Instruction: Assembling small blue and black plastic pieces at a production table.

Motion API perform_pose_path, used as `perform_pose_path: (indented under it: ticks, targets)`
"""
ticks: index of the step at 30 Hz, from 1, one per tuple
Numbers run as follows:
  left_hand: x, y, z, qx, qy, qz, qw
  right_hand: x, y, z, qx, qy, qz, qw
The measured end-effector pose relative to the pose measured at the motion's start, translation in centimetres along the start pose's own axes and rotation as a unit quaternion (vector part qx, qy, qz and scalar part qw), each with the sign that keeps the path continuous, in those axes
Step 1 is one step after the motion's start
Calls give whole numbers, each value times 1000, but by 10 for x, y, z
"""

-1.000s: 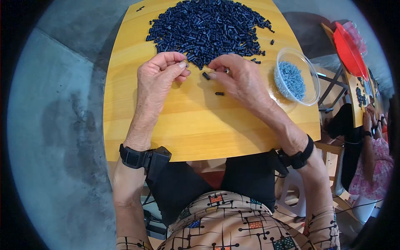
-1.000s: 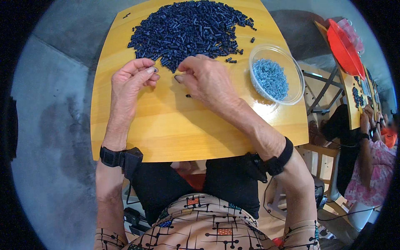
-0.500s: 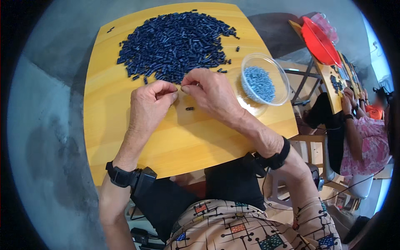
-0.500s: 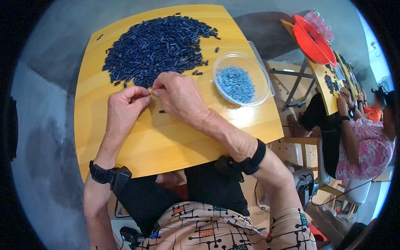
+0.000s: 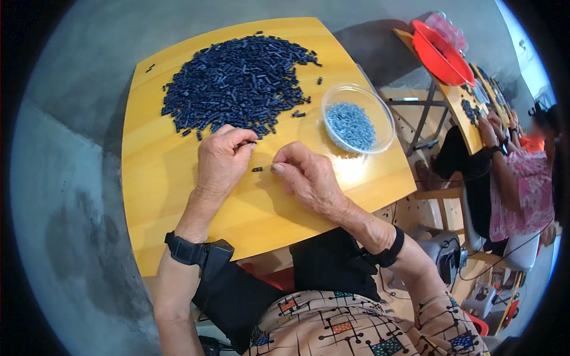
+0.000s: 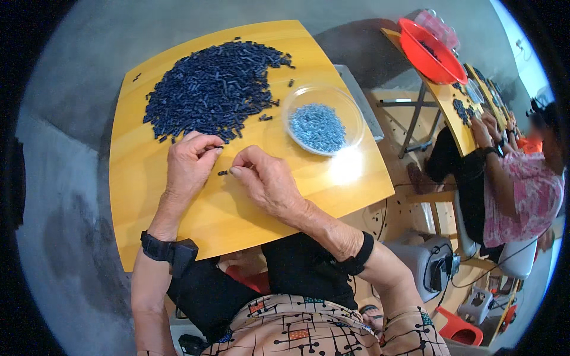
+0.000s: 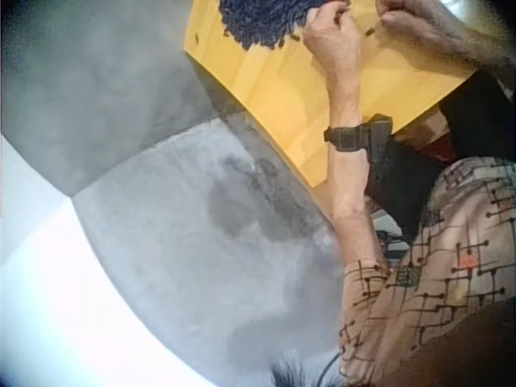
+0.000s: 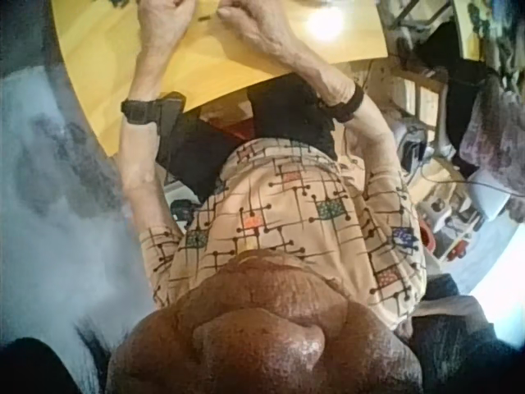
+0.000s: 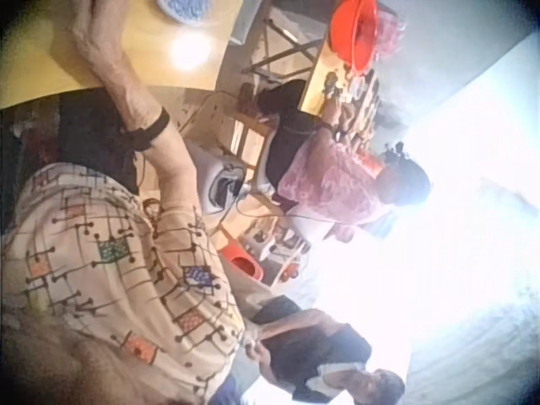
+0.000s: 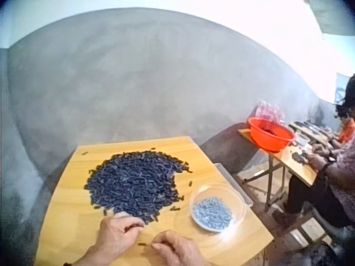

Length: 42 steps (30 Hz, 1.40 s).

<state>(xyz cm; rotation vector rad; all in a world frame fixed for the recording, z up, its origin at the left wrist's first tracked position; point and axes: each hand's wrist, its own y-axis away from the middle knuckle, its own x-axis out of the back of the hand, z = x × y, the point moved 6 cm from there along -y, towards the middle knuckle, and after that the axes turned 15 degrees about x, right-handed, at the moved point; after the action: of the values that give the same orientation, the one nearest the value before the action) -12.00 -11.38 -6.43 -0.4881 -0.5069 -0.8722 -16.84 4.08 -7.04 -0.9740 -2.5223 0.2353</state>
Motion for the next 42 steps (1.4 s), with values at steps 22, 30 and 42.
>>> perform_pose_path:
  ticks: [22,30,42]
  targets:
    - [16,-4,-26,197,250,-138,938,-7,-9,1,59,-25,8,998]
    - [20,0,-12,77,54,-148,984,-7,-7,3,63,-37,12,997]
    - [-3,18,10,106,251,-267,924,-2,-12,8,-32,-222,27,974]
